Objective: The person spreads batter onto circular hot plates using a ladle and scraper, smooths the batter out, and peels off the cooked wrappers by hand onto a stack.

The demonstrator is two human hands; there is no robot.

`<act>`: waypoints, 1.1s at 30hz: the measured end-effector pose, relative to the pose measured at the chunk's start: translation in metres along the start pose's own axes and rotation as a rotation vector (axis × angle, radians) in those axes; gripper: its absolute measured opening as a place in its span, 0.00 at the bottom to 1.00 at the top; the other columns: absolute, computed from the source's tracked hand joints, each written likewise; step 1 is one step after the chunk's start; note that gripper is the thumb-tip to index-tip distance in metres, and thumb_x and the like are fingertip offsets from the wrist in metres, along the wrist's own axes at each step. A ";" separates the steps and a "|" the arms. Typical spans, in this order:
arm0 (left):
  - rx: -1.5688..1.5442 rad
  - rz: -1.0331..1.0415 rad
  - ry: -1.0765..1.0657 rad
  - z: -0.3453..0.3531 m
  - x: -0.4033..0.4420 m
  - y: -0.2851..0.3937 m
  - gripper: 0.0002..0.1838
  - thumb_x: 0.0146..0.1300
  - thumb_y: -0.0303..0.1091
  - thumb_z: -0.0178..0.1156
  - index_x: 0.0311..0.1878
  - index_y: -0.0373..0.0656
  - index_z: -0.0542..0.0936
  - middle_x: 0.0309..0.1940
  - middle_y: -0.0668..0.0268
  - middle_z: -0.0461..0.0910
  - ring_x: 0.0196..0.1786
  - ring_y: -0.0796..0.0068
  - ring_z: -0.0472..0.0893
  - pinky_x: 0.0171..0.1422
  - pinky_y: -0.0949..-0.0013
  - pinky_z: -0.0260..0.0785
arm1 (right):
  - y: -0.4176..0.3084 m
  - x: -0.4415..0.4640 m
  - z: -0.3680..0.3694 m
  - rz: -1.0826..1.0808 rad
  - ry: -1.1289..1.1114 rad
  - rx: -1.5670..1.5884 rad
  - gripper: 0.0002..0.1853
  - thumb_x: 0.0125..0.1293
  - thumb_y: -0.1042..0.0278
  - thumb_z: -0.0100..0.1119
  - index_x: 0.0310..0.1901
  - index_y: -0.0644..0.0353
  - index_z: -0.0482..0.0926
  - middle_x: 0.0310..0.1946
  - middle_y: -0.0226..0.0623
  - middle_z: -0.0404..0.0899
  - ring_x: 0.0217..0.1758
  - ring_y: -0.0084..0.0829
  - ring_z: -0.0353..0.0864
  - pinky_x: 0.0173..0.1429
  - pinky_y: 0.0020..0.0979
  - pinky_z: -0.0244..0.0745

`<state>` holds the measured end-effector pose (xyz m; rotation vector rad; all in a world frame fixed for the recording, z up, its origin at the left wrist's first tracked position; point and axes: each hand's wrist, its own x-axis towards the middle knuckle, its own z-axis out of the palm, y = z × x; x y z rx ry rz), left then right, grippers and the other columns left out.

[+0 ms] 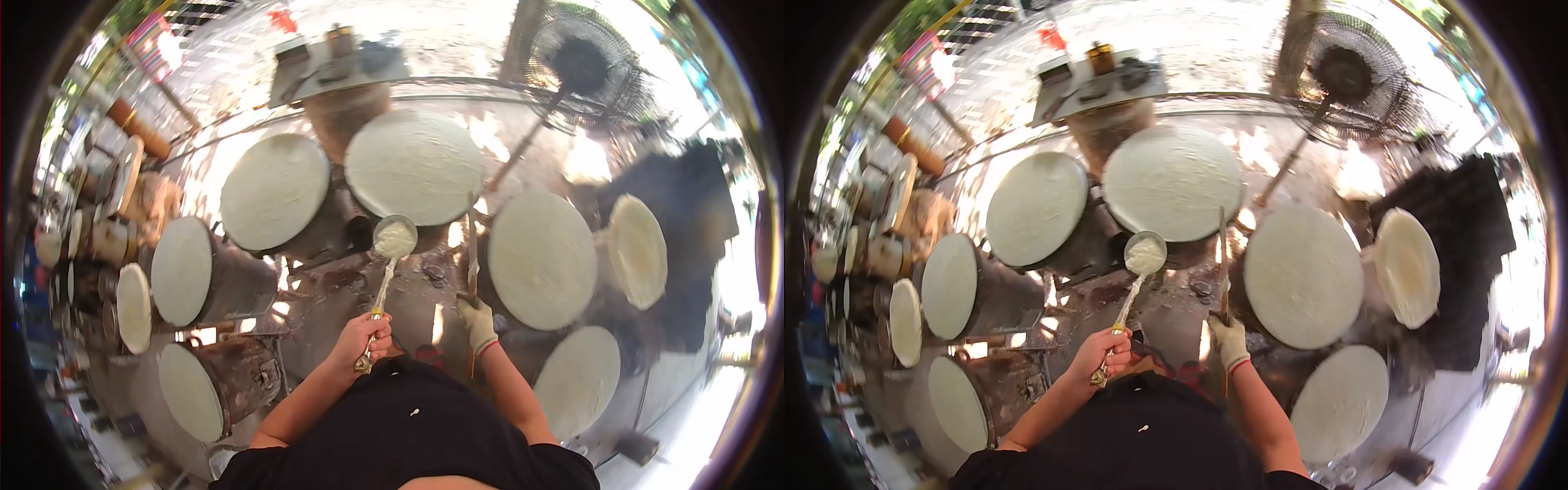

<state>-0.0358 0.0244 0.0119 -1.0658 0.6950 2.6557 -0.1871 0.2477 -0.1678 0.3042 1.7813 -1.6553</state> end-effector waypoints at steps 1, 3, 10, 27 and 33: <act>-0.037 0.029 0.028 -0.017 -0.003 0.023 0.04 0.67 0.27 0.51 0.42 0.40 0.69 0.22 0.71 0.65 0.16 0.85 0.63 0.16 0.79 0.57 | -0.024 0.008 0.036 0.039 -0.028 -0.017 0.11 0.63 0.65 0.61 0.46 0.57 0.79 0.19 0.20 0.69 0.18 0.13 0.64 0.21 0.19 0.57; -0.067 0.127 0.129 -0.053 -0.007 0.062 0.04 0.67 0.27 0.51 0.42 0.40 0.69 0.22 0.70 0.65 0.16 0.84 0.63 0.16 0.79 0.57 | -0.070 0.032 0.109 0.063 -0.101 -0.029 0.09 0.61 0.62 0.63 0.37 0.57 0.79 0.16 0.22 0.68 0.15 0.15 0.62 0.19 0.21 0.56; -0.214 0.384 0.404 -0.166 -0.051 0.190 0.07 0.66 0.26 0.51 0.45 0.39 0.69 0.21 0.69 0.64 0.15 0.83 0.62 0.15 0.77 0.54 | -0.164 0.196 0.384 -0.329 -0.084 -0.642 0.26 0.58 0.43 0.51 0.43 0.58 0.83 0.37 0.55 0.82 0.46 0.53 0.80 0.52 0.43 0.72; -0.540 0.762 0.499 -0.253 -0.108 0.256 0.07 0.69 0.27 0.47 0.47 0.34 0.70 0.23 0.70 0.63 0.16 0.86 0.61 0.14 0.82 0.57 | -0.183 0.193 0.486 -0.236 -0.220 0.130 0.09 0.57 0.66 0.65 0.36 0.62 0.81 0.25 0.26 0.79 0.22 0.21 0.73 0.25 0.25 0.67; -0.476 0.638 0.336 -0.250 -0.074 0.263 0.09 0.72 0.27 0.44 0.49 0.31 0.69 0.23 0.69 0.61 0.17 0.86 0.61 0.14 0.82 0.57 | -0.162 0.227 0.405 -0.259 0.178 -0.180 0.13 0.55 0.59 0.64 0.31 0.62 0.83 0.20 0.24 0.74 0.23 0.18 0.69 0.29 0.28 0.67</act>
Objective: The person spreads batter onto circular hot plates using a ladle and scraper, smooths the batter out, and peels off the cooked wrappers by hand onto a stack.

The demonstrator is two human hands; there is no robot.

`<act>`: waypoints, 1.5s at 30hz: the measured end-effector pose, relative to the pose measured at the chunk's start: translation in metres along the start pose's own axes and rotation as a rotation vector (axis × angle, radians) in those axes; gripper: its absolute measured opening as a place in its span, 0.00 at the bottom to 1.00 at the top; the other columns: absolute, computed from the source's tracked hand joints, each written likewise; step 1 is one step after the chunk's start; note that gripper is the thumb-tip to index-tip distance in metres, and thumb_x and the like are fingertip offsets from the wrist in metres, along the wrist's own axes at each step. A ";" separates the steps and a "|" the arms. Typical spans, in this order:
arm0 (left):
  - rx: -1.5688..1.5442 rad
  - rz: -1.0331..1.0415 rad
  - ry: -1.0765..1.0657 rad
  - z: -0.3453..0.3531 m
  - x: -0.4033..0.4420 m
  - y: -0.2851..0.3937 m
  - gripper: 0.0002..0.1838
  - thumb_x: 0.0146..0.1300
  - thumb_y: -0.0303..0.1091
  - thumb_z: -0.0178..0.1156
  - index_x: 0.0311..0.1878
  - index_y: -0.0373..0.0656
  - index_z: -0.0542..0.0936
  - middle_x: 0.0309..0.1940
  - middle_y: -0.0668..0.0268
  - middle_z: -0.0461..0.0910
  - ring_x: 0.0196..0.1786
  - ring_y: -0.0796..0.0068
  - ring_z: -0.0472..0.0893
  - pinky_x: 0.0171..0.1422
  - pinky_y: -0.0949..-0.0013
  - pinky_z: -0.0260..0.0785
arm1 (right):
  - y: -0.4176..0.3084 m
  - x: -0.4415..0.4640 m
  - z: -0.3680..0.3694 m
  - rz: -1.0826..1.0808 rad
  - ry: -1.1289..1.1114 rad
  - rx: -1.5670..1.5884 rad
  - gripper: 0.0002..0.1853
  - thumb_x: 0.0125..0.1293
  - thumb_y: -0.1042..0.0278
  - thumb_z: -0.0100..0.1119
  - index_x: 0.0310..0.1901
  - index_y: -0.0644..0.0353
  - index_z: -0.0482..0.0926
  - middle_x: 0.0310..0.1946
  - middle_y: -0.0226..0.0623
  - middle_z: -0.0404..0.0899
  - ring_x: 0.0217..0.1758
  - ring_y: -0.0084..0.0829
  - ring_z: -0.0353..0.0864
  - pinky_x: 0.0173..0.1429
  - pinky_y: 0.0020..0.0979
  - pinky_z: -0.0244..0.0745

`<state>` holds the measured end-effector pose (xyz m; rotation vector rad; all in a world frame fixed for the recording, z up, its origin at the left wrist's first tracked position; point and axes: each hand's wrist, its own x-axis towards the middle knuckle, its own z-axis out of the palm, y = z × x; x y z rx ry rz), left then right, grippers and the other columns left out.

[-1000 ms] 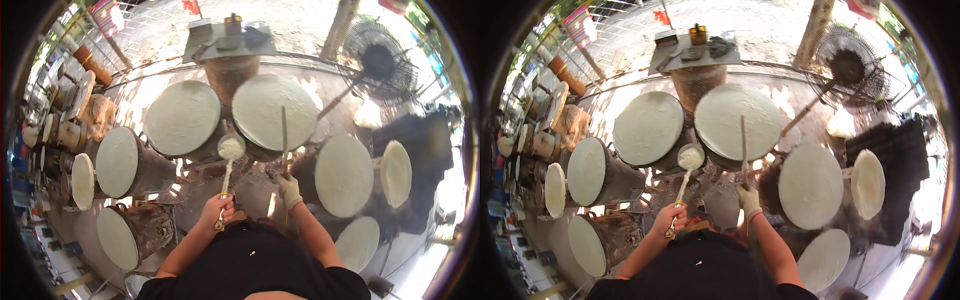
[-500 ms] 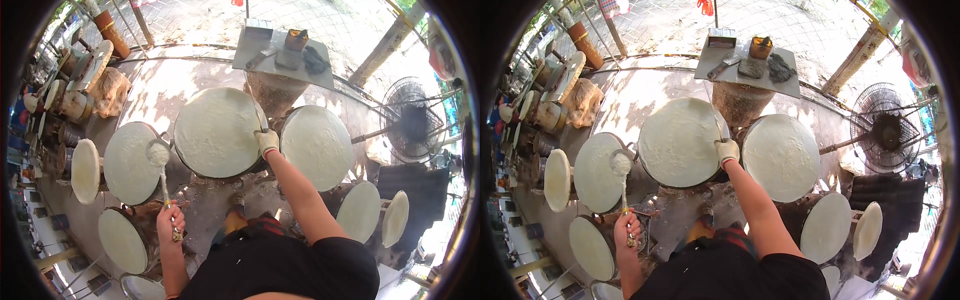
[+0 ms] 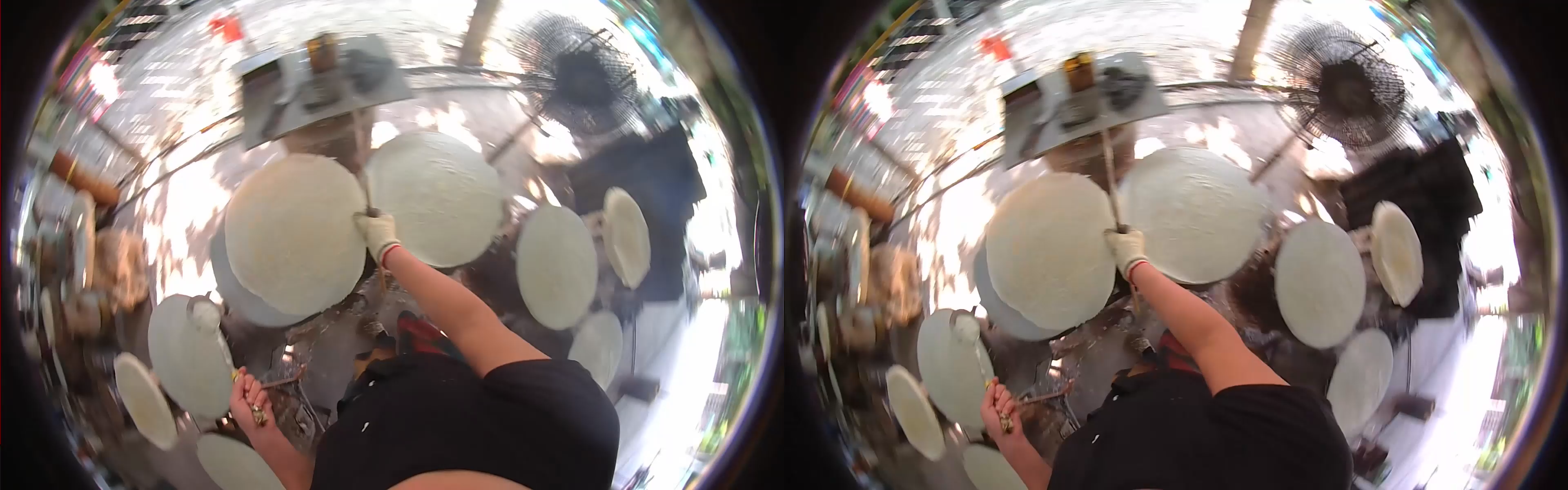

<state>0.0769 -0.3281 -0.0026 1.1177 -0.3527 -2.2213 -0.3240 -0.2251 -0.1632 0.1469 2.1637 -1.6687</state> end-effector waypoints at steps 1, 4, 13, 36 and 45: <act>0.017 -0.021 -0.024 0.005 0.008 -0.006 0.10 0.72 0.27 0.44 0.49 0.30 0.69 0.24 0.69 0.61 0.17 0.86 0.61 0.14 0.82 0.57 | -0.001 0.005 -0.029 -0.050 0.027 0.072 0.13 0.55 0.59 0.64 0.33 0.62 0.83 0.21 0.24 0.75 0.24 0.18 0.69 0.30 0.27 0.68; 0.077 -0.116 -0.023 0.032 0.031 -0.020 0.10 0.71 0.28 0.44 0.50 0.32 0.69 0.24 0.70 0.62 0.17 0.86 0.59 0.14 0.82 0.57 | -0.039 -0.003 -0.119 -0.029 0.004 0.219 0.13 0.56 0.62 0.65 0.38 0.64 0.83 0.27 0.27 0.79 0.27 0.18 0.73 0.34 0.25 0.71; 0.216 -0.303 -0.203 0.118 0.054 -0.072 0.12 0.73 0.29 0.42 0.51 0.29 0.67 0.25 0.69 0.61 0.18 0.85 0.61 0.15 0.82 0.58 | 0.048 0.065 -0.293 0.033 0.565 -0.149 0.22 0.52 0.58 0.66 0.40 0.72 0.82 0.33 0.50 0.84 0.35 0.37 0.84 0.41 0.34 0.76; 0.249 -0.278 -0.178 0.133 0.045 -0.086 0.11 0.69 0.26 0.46 0.51 0.29 0.68 0.24 0.69 0.63 0.17 0.86 0.61 0.16 0.82 0.57 | 0.001 -0.014 -0.128 -0.359 -0.146 -0.821 0.23 0.54 0.50 0.66 0.49 0.51 0.79 0.46 0.42 0.75 0.47 0.43 0.80 0.51 0.40 0.75; 0.202 -0.222 -0.069 0.082 0.044 -0.063 0.11 0.69 0.26 0.46 0.50 0.30 0.68 0.23 0.69 0.63 0.17 0.86 0.61 0.15 0.82 0.56 | -0.030 -0.015 -0.076 -0.401 -0.250 -1.034 0.39 0.54 0.49 0.66 0.64 0.58 0.65 0.55 0.48 0.71 0.51 0.45 0.79 0.52 0.41 0.76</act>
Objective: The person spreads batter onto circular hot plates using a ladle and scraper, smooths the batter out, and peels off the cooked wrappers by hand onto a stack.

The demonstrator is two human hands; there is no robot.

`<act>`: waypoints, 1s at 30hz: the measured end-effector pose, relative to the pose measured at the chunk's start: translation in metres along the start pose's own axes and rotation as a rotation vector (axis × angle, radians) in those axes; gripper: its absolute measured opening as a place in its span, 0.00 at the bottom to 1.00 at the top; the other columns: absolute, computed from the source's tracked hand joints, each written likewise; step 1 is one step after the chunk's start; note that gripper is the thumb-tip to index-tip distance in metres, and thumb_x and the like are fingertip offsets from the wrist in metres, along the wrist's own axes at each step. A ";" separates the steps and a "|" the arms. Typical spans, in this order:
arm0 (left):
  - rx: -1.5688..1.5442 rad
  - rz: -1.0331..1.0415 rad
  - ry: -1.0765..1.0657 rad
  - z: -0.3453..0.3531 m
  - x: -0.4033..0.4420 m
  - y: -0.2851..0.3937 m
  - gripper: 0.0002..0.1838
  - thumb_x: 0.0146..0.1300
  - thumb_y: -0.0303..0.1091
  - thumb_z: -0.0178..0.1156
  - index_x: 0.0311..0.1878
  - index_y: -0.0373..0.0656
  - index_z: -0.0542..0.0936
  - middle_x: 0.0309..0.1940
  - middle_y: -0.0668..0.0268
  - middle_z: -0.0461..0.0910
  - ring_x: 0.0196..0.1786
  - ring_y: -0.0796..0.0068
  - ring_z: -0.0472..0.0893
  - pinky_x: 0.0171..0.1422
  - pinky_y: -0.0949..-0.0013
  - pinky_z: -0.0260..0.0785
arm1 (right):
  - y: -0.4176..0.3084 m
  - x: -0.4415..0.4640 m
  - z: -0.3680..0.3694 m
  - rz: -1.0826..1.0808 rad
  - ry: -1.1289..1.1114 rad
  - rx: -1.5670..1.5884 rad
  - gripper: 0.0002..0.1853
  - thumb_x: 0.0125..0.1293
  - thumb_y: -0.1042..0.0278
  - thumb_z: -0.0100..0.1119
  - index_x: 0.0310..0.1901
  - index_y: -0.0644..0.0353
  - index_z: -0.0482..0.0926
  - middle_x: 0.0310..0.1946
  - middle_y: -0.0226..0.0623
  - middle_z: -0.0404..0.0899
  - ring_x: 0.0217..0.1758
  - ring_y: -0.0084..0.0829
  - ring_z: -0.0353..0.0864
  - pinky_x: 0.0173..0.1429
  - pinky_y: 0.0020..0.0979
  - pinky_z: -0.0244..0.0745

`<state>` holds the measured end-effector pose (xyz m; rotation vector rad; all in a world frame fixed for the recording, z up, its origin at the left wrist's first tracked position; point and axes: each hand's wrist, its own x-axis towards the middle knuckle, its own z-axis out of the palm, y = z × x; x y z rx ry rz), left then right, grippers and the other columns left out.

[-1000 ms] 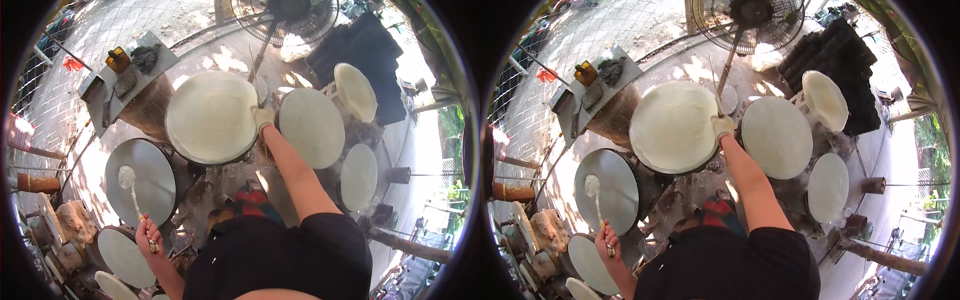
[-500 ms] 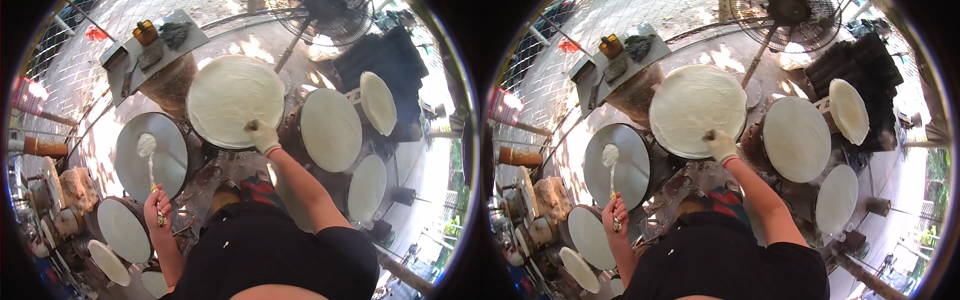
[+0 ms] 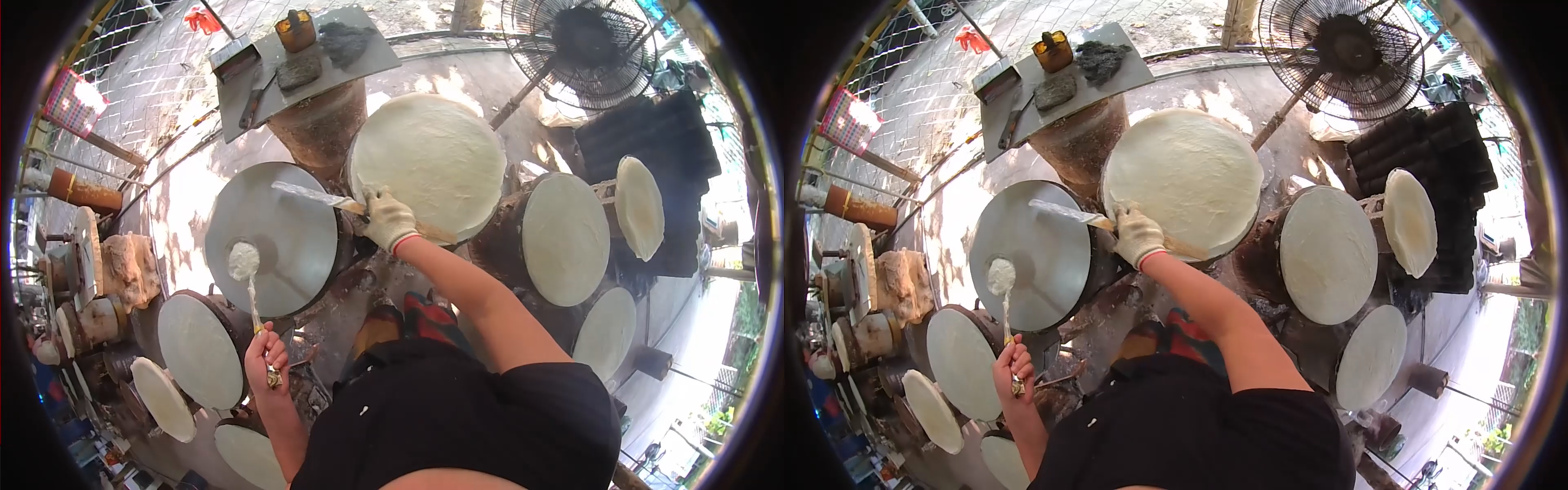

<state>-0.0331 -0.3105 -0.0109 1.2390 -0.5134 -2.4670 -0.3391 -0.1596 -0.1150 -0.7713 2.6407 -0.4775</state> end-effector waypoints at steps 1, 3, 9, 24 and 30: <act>-0.012 0.006 -0.002 -0.004 0.000 0.001 0.11 0.69 0.26 0.46 0.51 0.30 0.68 0.23 0.69 0.63 0.17 0.86 0.60 0.15 0.82 0.56 | 0.013 -0.002 0.010 -0.022 0.006 -0.024 0.39 0.54 0.50 0.66 0.65 0.58 0.65 0.55 0.48 0.71 0.51 0.46 0.79 0.52 0.41 0.76; -0.006 0.019 0.013 -0.010 -0.003 0.002 0.11 0.69 0.26 0.46 0.51 0.30 0.68 0.23 0.70 0.62 0.17 0.86 0.60 0.15 0.82 0.56 | 0.028 -0.010 0.009 -0.002 0.011 -0.047 0.36 0.55 0.51 0.65 0.64 0.56 0.66 0.54 0.47 0.70 0.50 0.46 0.79 0.52 0.42 0.76; -0.019 0.032 0.031 -0.012 -0.003 0.005 0.11 0.69 0.27 0.47 0.51 0.31 0.68 0.22 0.71 0.62 0.17 0.87 0.60 0.15 0.82 0.55 | 0.051 0.000 0.017 0.014 0.067 -0.099 0.13 0.60 0.61 0.56 0.45 0.52 0.79 0.41 0.45 0.78 0.43 0.44 0.82 0.47 0.42 0.77; -0.009 -0.064 -0.057 -0.005 0.002 0.004 0.10 0.71 0.28 0.46 0.50 0.32 0.69 0.24 0.70 0.62 0.18 0.86 0.61 0.15 0.82 0.56 | 0.059 -0.070 -0.054 -0.330 0.175 -0.153 0.07 0.59 0.67 0.51 0.31 0.55 0.79 0.31 0.39 0.81 0.36 0.42 0.83 0.38 0.40 0.79; 0.063 -0.129 -0.125 0.010 0.000 0.001 0.11 0.72 0.28 0.44 0.51 0.29 0.67 0.26 0.69 0.62 0.19 0.85 0.62 0.16 0.81 0.59 | 0.074 -0.101 -0.003 -0.139 0.158 -0.018 0.09 0.58 0.61 0.56 0.34 0.56 0.80 0.33 0.42 0.81 0.39 0.42 0.83 0.42 0.40 0.78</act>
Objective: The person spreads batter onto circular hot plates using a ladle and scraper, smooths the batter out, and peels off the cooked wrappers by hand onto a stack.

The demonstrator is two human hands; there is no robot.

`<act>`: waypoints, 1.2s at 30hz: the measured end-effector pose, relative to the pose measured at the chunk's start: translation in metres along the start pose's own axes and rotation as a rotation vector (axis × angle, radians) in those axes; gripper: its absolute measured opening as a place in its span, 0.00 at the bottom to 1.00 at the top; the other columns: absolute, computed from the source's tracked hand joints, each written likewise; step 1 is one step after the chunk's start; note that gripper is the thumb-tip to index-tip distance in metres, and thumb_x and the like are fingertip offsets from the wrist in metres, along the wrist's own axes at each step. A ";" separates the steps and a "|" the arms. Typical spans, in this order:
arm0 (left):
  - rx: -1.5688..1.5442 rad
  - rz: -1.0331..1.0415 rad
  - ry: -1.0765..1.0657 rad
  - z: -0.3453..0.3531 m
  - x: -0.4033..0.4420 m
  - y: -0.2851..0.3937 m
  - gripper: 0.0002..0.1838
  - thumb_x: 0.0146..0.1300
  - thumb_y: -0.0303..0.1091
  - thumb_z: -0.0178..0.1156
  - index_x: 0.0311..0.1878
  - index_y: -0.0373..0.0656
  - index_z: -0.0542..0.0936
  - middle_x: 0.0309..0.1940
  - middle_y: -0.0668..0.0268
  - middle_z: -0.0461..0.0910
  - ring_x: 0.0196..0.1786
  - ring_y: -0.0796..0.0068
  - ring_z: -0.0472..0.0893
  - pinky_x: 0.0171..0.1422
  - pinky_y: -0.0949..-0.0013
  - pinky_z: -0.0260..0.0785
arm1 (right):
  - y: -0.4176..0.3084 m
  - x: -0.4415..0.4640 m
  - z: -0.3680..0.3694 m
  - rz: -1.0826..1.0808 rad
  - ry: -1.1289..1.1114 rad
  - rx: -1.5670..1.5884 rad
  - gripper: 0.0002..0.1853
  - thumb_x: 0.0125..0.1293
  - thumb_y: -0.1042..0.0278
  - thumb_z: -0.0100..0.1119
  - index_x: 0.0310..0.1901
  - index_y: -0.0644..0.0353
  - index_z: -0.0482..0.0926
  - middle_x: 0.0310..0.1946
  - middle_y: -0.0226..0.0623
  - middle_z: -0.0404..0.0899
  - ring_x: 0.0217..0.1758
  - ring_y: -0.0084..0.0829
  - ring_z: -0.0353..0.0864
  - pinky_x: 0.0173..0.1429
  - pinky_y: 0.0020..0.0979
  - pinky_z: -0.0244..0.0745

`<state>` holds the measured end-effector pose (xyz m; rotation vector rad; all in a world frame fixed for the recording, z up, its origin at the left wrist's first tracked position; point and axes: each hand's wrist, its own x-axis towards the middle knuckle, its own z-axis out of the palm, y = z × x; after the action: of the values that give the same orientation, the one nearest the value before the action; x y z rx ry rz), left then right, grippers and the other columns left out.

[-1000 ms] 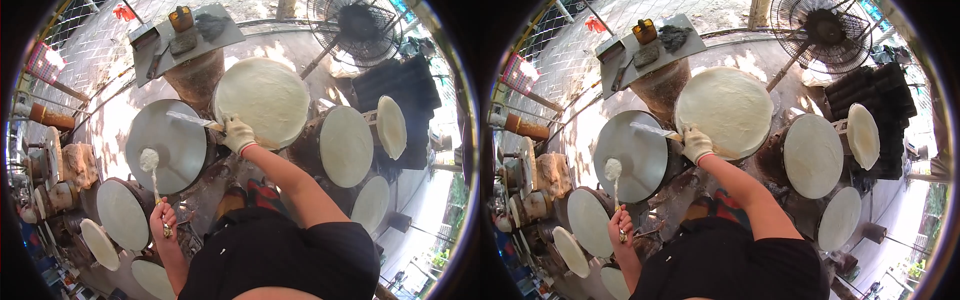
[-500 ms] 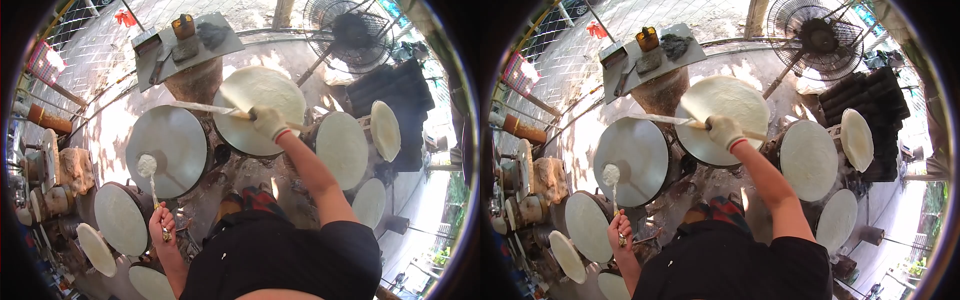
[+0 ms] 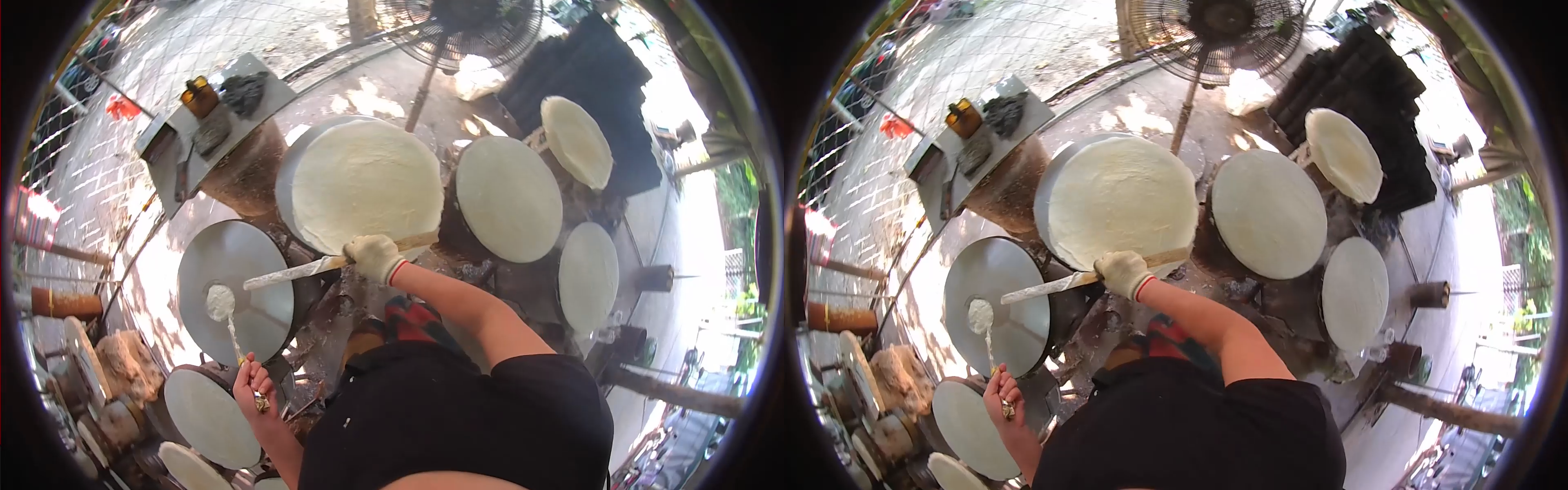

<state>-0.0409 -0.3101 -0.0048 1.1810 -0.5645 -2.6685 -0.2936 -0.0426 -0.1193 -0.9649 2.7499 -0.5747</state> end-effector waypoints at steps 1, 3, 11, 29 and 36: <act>0.013 -0.013 -0.003 0.002 0.001 -0.001 0.12 0.72 0.28 0.44 0.51 0.29 0.66 0.26 0.68 0.62 0.19 0.85 0.62 0.16 0.81 0.60 | -0.003 -0.012 -0.010 0.018 0.047 0.062 0.11 0.58 0.59 0.58 0.35 0.55 0.81 0.33 0.42 0.81 0.39 0.41 0.83 0.43 0.40 0.78; 0.018 -0.029 -0.014 0.010 0.000 -0.001 0.12 0.72 0.28 0.44 0.51 0.29 0.66 0.26 0.68 0.62 0.19 0.84 0.62 0.16 0.81 0.60 | -0.005 -0.037 -0.028 0.185 0.169 0.254 0.17 0.56 0.51 0.63 0.39 0.54 0.82 0.33 0.43 0.82 0.39 0.41 0.83 0.45 0.38 0.77; 0.091 -0.072 -0.039 0.031 0.011 -0.017 0.11 0.70 0.27 0.46 0.51 0.30 0.67 0.24 0.70 0.62 0.18 0.86 0.62 0.15 0.81 0.58 | 0.135 -0.089 -0.019 1.190 0.620 0.750 0.24 0.63 0.48 0.56 0.46 0.63 0.82 0.38 0.48 0.84 0.42 0.41 0.82 0.49 0.35 0.73; 0.095 -0.055 -0.045 0.125 0.013 -0.190 0.10 0.70 0.27 0.46 0.50 0.31 0.69 0.23 0.70 0.63 0.17 0.85 0.62 0.15 0.80 0.57 | 0.362 -0.130 -0.322 0.595 0.467 1.354 0.15 0.54 0.69 0.66 0.43 0.65 0.81 0.30 0.32 0.81 0.27 0.23 0.78 0.29 0.25 0.70; 0.080 -0.155 -0.085 0.217 0.016 -0.299 0.11 0.71 0.27 0.45 0.50 0.29 0.69 0.25 0.68 0.63 0.17 0.85 0.62 0.15 0.79 0.58 | 0.493 -0.207 -0.582 0.613 0.411 0.193 0.19 0.46 0.61 0.69 0.37 0.66 0.83 0.27 0.33 0.80 0.32 0.22 0.78 0.37 0.28 0.73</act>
<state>-0.2127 0.0178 -0.0032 1.1816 -0.6224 -2.8628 -0.5754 0.6154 0.2155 0.0706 3.0240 -0.9698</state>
